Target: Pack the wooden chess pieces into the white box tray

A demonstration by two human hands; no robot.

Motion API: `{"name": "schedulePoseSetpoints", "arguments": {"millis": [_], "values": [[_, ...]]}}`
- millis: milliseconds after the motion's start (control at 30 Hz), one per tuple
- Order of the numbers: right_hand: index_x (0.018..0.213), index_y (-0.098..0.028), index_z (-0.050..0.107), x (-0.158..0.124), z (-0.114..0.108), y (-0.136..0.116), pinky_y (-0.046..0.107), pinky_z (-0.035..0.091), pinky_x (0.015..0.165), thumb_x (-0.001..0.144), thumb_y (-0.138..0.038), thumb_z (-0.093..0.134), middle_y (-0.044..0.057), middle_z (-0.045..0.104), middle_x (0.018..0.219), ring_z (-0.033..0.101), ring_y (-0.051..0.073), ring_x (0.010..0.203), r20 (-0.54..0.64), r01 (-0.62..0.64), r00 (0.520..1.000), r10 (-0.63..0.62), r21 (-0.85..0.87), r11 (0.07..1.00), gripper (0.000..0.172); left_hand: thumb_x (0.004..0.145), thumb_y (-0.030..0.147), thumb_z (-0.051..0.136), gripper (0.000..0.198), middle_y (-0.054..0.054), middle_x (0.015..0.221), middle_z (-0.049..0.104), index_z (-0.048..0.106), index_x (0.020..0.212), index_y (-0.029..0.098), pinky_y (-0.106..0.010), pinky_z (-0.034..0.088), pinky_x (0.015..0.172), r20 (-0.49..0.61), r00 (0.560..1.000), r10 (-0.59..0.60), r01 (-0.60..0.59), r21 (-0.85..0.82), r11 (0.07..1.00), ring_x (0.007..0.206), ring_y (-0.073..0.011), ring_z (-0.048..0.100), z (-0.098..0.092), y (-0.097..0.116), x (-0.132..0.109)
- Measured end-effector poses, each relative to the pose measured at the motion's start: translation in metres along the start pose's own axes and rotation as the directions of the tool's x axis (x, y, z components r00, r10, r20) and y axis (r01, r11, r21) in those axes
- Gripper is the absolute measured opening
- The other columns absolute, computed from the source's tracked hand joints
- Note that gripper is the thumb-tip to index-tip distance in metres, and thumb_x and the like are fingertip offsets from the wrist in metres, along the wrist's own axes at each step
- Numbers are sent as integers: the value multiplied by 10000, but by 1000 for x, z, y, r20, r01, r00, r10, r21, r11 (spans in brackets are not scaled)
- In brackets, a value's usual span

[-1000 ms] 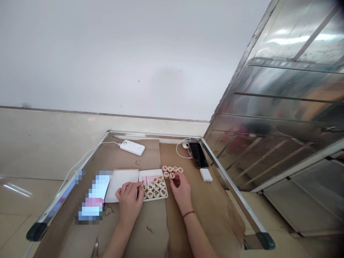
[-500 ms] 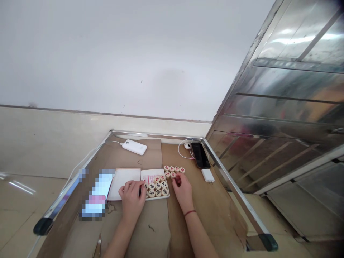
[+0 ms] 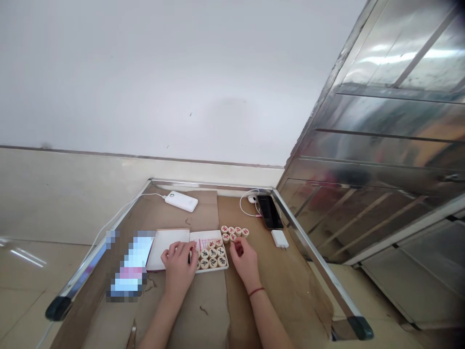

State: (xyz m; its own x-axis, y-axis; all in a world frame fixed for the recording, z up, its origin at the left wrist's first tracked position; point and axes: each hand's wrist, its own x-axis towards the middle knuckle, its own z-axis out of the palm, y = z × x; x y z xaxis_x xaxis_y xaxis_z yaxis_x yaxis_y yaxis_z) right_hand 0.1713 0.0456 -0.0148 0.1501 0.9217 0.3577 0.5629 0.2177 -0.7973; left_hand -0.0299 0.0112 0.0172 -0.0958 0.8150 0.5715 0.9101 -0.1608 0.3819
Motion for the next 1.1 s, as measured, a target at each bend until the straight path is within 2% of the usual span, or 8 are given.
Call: {"name": "schedulePoseSetpoints", "arguments": {"millis": [100, 233, 400, 500, 733, 867, 1000, 1100], "values": [[919, -196, 597, -2, -3, -7, 258, 466, 599, 870, -403, 486, 14, 662, 703, 601, 159, 600, 131, 13, 991, -21, 60, 998, 239, 879, 225, 484, 209, -57, 930, 717, 688, 920, 234, -389, 299, 846, 131, 990, 43, -39, -33, 999, 934, -219, 582, 2, 7, 13], [1113, -199, 603, -2, -8, -14, 272, 470, 632, 891, -411, 475, 11, 676, 731, 618, 168, 636, 239, 81, 967, -89, 41, 996, 332, 923, 292, 421, 274, -71, 1028, 699, 681, 996, 241, -392, 340, 832, 371, 920, 125, -119, -37, 992, 968, -227, 579, 9, 21, 31], [1193, -240, 610, -1, -12, -24, 289, 460, 709, 877, -374, 522, 39, 680, 883, 625, 192, 809, 300, 271, 925, -231, -97, 958, 355, 908, 348, 429, 313, -125, 1089, 670, 707, 952, 210, -410, 376, 822, 490, 869, 74, -129, 78, 989, 1026, -277, 560, 22, 31, 40], [1163, -248, 622, -2, -12, -25, 279, 450, 722, 865, -350, 541, 36, 678, 916, 621, 185, 835, 296, 288, 924, -242, -123, 950, 325, 910, 329, 422, 315, -132, 1086, 665, 709, 920, 198, -404, 385, 814, 502, 861, 82, -136, 74, 988, 1019, -276, 574, 24, 32, 39], [1245, -219, 551, -3, -12, -23, 303, 449, 746, 824, -346, 590, 32, 672, 910, 617, 194, 831, 302, 245, 932, -200, -119, 962, 441, 889, 309, 458, 238, -105, 1009, 686, 662, 876, 188, -385, 389, 796, 548, 835, 46, -48, -11, 999, 965, -265, 614, 20, 34, 41], [1182, -209, 587, -5, -10, -22, 284, 469, 695, 829, -335, 572, 19, 650, 807, 606, 176, 745, 218, 264, 946, -241, -82, 961, 375, 863, 280, 502, 178, -74, 991, 690, 641, 946, 207, -347, 417, 796, 528, 847, 52, -11, -79, 997, 908, -218, 629, 22, 32, 45], [1046, -191, 634, -9, -5, -21, 293, 481, 668, 849, -323, 534, 29, 611, 726, 578, 174, 688, 27, 333, 943, -332, -86, 939, 258, 862, 269, 507, 247, -62, 1025, 674, 609, 1080, 214, -312, 473, 810, 418, 900, 123, 19, -319, 948, 871, -175, 631, 19, 31, 42], [1062, -187, 630, -12, -1, -22, 295, 488, 647, 843, -304, 559, 43, 634, 748, 589, 178, 686, -8, 410, 911, -412, -95, 907, 259, 866, 294, 502, 206, -34, 988, 679, 631, 1013, 231, -288, 502, 786, 359, 916, 179, 42, -528, 848, 850, -158, 626, 13, 35, 35]]}}
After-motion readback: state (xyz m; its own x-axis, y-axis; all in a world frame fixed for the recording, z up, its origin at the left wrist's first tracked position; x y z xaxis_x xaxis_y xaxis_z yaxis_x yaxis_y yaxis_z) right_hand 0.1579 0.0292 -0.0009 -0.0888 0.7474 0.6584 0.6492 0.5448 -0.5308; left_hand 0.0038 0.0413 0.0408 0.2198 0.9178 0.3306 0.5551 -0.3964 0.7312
